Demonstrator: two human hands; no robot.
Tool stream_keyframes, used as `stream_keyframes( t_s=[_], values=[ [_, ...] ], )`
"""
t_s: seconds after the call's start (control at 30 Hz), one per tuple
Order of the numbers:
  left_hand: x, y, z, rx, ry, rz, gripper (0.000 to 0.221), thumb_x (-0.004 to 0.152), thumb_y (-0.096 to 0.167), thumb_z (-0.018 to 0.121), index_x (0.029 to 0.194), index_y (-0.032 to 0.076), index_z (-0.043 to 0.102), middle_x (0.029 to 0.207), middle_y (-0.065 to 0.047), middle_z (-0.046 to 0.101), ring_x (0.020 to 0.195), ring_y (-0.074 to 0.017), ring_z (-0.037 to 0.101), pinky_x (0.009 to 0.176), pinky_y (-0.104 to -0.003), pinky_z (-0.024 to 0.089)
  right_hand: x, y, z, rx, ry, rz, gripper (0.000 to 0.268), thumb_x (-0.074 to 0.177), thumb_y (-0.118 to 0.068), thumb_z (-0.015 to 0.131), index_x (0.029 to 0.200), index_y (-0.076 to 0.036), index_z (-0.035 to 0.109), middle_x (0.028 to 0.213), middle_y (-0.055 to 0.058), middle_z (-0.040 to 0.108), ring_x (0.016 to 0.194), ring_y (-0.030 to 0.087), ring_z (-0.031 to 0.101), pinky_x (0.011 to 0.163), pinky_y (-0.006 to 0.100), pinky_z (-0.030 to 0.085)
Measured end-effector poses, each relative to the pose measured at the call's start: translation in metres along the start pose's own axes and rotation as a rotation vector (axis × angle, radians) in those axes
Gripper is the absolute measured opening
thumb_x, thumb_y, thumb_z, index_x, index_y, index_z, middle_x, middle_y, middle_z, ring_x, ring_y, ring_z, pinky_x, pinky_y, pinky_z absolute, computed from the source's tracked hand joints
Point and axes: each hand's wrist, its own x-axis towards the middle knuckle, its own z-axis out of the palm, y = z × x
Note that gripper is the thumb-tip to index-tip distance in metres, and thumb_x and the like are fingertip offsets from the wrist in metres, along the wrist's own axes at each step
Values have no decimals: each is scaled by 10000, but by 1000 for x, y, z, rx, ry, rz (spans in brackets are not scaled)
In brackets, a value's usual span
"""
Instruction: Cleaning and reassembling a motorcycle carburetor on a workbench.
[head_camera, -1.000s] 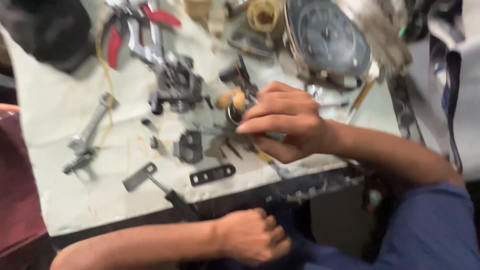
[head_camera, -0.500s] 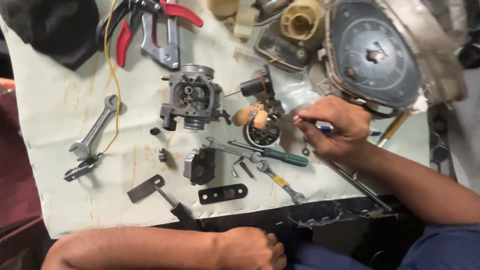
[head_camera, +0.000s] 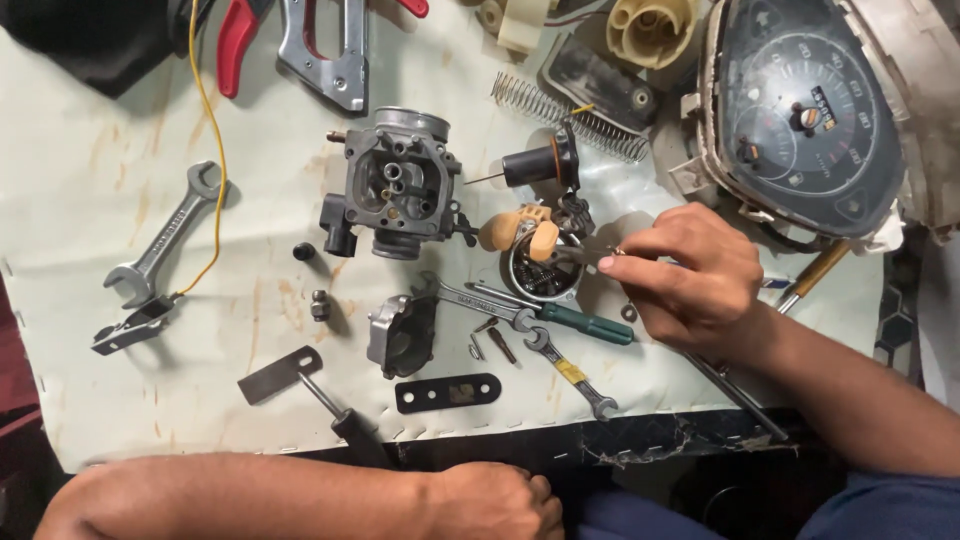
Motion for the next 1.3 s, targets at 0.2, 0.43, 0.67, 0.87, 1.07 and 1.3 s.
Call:
stream_keyframes(
  t_s=[0.2, 0.43, 0.67, 0.87, 1.07, 1.3],
  values=[
    [1, 0, -2, 2, -8, -2, 188, 899, 162, 560, 924, -4, 644, 893, -146, 664, 783, -289, 669, 694, -382, 572, 8, -11, 2, -195, -78, 89, 262, 800, -75, 841, 1038, -37, 737, 973, 108, 683, 813, 274, 657, 741, 401, 503],
    [2, -1, 0, 18, -44, 9, 179, 881, 167, 566, 906, 7, 643, 880, -138, 663, 775, -283, 670, 674, -376, 572, 11, -11, 1, -230, -203, 164, 221, 757, -174, 870, 893, -65, 734, 884, 73, 688, 790, 262, 640, 793, 409, 463],
    [2, 0, 7, 35, -38, -1, 166, 892, 175, 570, 898, 23, 634, 860, -120, 650, 753, -273, 654, 674, -380, 567, 7, -10, -2, -115, -134, 229, 155, 809, -99, 857, 885, -46, 732, 841, 80, 697, 764, 239, 625, 779, 374, 439],
    [2, 1, 6, 9, 3, 0, 154, 884, 172, 571, 896, 30, 632, 852, -117, 641, 749, -275, 648, 678, -383, 564, -5, -1, -9, 132, -159, 514, 117, 866, -94, 799, 914, -4, 743, 823, 63, 701, 737, 153, 636, 682, 287, 481],
    [2, 1, 1, 23, -19, 4, 170, 893, 169, 574, 911, 14, 640, 872, -129, 659, 756, -276, 659, 678, -375, 571, -10, 4, -12, 489, -140, 856, 121, 925, -79, 730, 909, 40, 739, 813, 47, 697, 677, 64, 614, 596, 220, 493],
    [2, 1, 1, 4, -16, -10, 168, 889, 169, 573, 903, 16, 640, 881, -131, 661, 759, -278, 659, 683, -381, 569, -14, 8, -12, 547, -108, 852, 130, 937, -82, 736, 931, 48, 740, 834, 45, 678, 710, 71, 564, 620, 222, 453]
  ],
)
